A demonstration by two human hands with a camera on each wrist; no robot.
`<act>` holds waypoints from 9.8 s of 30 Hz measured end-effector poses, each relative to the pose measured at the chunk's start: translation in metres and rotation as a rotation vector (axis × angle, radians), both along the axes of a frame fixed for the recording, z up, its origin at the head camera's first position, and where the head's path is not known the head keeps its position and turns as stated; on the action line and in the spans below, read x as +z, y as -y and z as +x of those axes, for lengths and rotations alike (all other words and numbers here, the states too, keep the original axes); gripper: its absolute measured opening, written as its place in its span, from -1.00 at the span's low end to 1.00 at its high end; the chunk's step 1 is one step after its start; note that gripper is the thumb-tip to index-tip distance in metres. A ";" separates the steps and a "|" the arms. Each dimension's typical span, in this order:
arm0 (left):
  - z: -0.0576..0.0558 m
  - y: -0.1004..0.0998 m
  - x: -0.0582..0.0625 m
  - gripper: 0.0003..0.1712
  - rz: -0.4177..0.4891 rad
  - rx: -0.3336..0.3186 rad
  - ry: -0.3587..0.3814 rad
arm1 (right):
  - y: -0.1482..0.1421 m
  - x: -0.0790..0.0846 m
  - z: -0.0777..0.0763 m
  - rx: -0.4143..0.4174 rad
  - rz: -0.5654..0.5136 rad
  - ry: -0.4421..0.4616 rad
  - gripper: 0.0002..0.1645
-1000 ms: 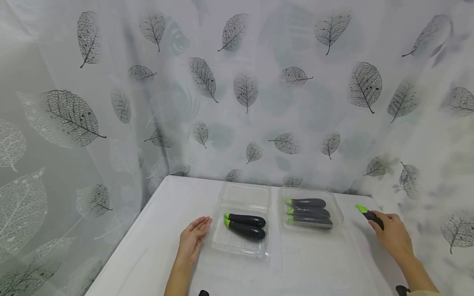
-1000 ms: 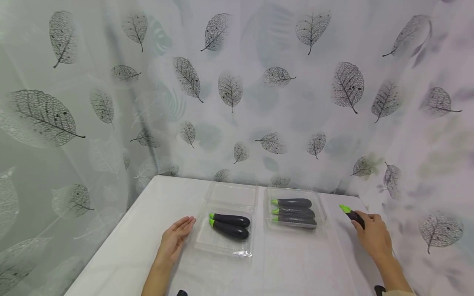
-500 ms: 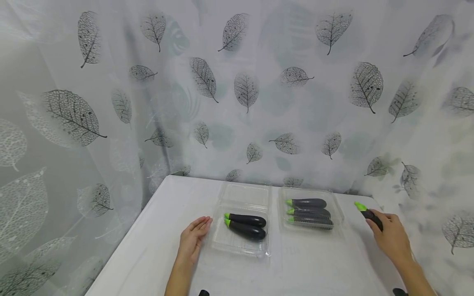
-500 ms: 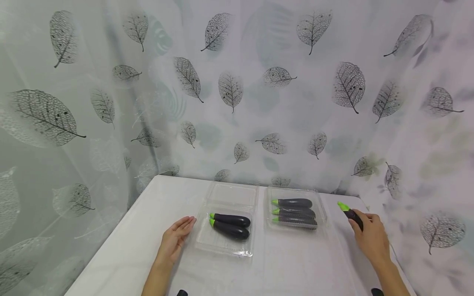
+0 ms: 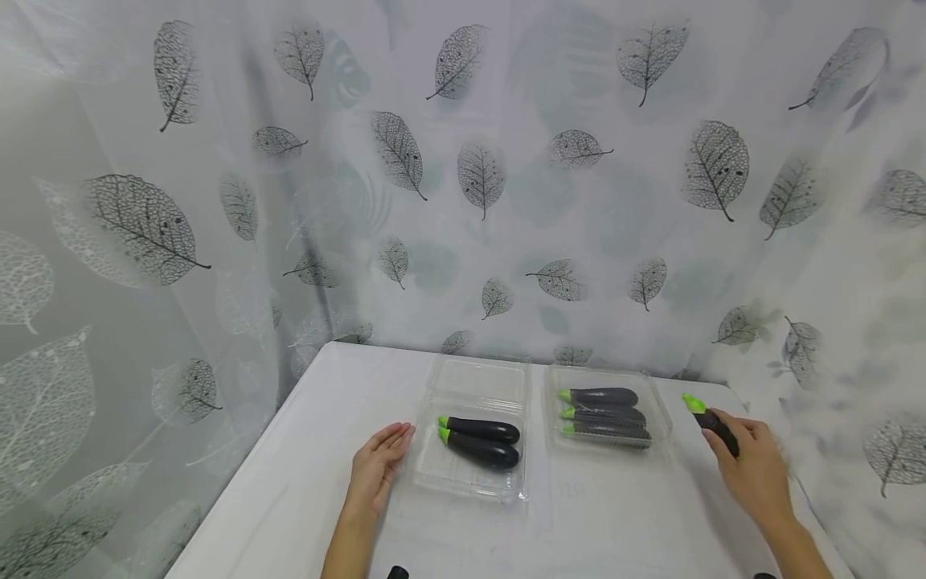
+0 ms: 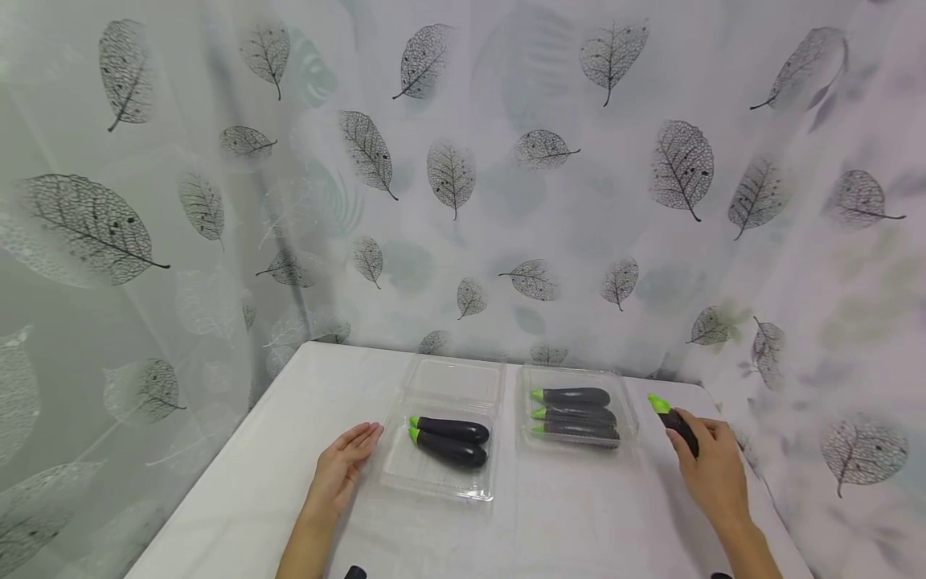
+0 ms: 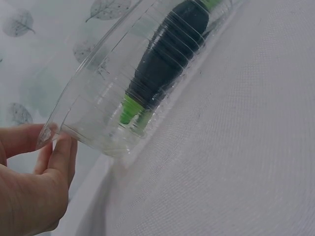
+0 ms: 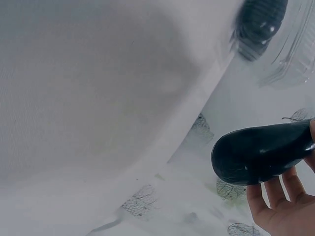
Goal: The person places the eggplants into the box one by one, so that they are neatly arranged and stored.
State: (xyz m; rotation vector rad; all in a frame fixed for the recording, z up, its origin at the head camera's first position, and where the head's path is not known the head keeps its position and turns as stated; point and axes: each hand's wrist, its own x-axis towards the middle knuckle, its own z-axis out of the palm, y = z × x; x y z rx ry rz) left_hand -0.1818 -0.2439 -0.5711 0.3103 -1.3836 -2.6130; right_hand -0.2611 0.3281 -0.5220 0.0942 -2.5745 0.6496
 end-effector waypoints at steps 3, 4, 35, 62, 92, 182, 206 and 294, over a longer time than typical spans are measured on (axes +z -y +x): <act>0.000 0.000 0.000 -0.37 -0.003 -0.001 0.003 | 0.007 0.001 0.004 0.021 -0.009 -0.030 -0.45; 0.000 0.000 0.000 -0.37 -0.006 -0.001 0.003 | 0.009 0.002 0.005 0.026 -0.011 -0.040 -0.45; -0.002 0.000 0.000 -0.38 0.000 0.009 0.005 | 0.070 0.010 0.031 0.143 -0.064 -0.133 -0.48; -0.003 -0.001 -0.001 -0.38 0.004 0.022 0.014 | 0.123 0.010 0.036 0.252 -0.089 -0.136 -0.43; -0.001 -0.001 0.000 -0.40 -0.003 0.019 0.015 | 0.186 0.008 0.028 0.385 -0.085 -0.166 -0.43; -0.002 -0.003 0.006 -0.44 -0.008 0.055 0.049 | 0.316 -0.010 0.034 0.693 -0.053 -0.012 -0.51; -0.003 -0.004 0.005 -0.45 -0.014 0.063 0.049 | 0.326 -0.022 0.040 0.635 0.075 0.137 -0.64; -0.094 0.000 0.013 -0.45 -0.420 -0.232 0.098 | 0.298 -0.024 -0.023 0.222 -0.758 0.375 -0.46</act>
